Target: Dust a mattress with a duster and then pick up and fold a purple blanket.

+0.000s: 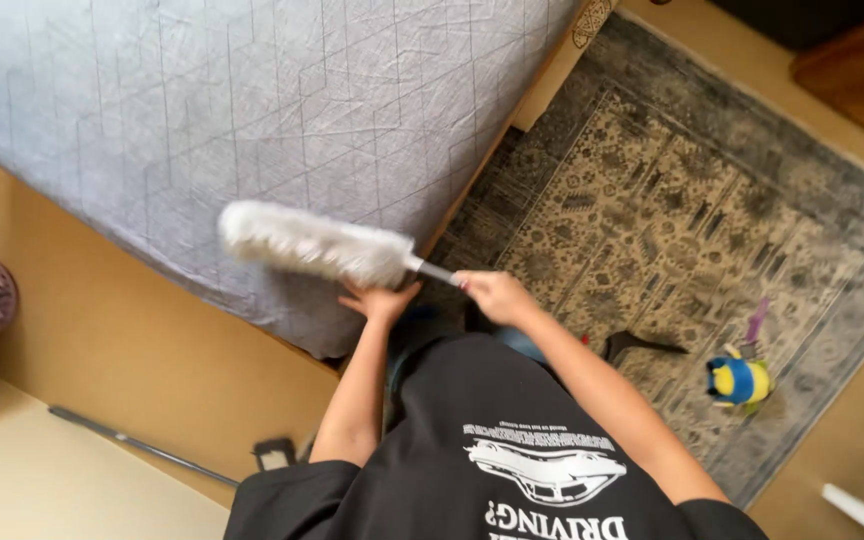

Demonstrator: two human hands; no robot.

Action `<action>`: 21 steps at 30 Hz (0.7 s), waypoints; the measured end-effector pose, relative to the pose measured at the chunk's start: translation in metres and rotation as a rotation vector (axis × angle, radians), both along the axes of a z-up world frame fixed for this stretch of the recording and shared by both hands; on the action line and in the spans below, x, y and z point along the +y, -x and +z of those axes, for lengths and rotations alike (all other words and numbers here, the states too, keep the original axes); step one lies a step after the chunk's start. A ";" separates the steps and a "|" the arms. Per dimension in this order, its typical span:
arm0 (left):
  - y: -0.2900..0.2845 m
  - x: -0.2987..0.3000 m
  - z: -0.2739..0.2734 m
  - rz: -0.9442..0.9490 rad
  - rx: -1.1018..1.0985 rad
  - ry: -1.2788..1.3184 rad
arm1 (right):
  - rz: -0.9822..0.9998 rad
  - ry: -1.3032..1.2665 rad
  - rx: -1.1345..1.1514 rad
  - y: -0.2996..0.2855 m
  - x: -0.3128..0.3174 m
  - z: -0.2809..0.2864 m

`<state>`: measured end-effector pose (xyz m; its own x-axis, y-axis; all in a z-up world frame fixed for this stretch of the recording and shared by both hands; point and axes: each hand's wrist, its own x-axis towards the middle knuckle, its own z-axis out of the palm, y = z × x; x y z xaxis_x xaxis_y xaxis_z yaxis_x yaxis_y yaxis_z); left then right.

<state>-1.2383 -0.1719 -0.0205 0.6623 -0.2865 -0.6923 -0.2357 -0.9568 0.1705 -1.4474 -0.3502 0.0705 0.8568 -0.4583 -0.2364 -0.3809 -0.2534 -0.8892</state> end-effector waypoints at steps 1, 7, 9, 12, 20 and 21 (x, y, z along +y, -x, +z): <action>0.013 -0.016 0.022 0.022 0.007 -0.001 | 0.022 -0.001 0.007 0.020 -0.029 -0.004; 0.043 -0.093 0.067 0.245 -0.130 0.366 | -1.029 -0.249 0.283 0.124 -0.185 -0.033; 0.040 -0.108 0.061 0.132 -0.179 0.359 | -1.341 -0.336 0.185 0.152 -0.230 -0.050; 0.038 -0.133 0.066 0.049 -0.232 0.339 | -1.240 -0.078 0.131 0.138 -0.237 -0.034; -0.003 -0.218 -0.012 0.049 -0.207 0.264 | -0.063 -0.079 0.066 -0.038 -0.197 0.059; -0.007 -0.222 -0.047 0.019 -0.178 0.221 | 0.107 -0.133 0.129 -0.056 -0.202 0.066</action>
<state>-1.2318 -0.3937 -0.0672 0.7745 -0.4041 -0.4866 -0.2631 -0.9055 0.3331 -1.3910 -0.5524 0.1369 0.8577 -0.3240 -0.3993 -0.4708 -0.1824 -0.8632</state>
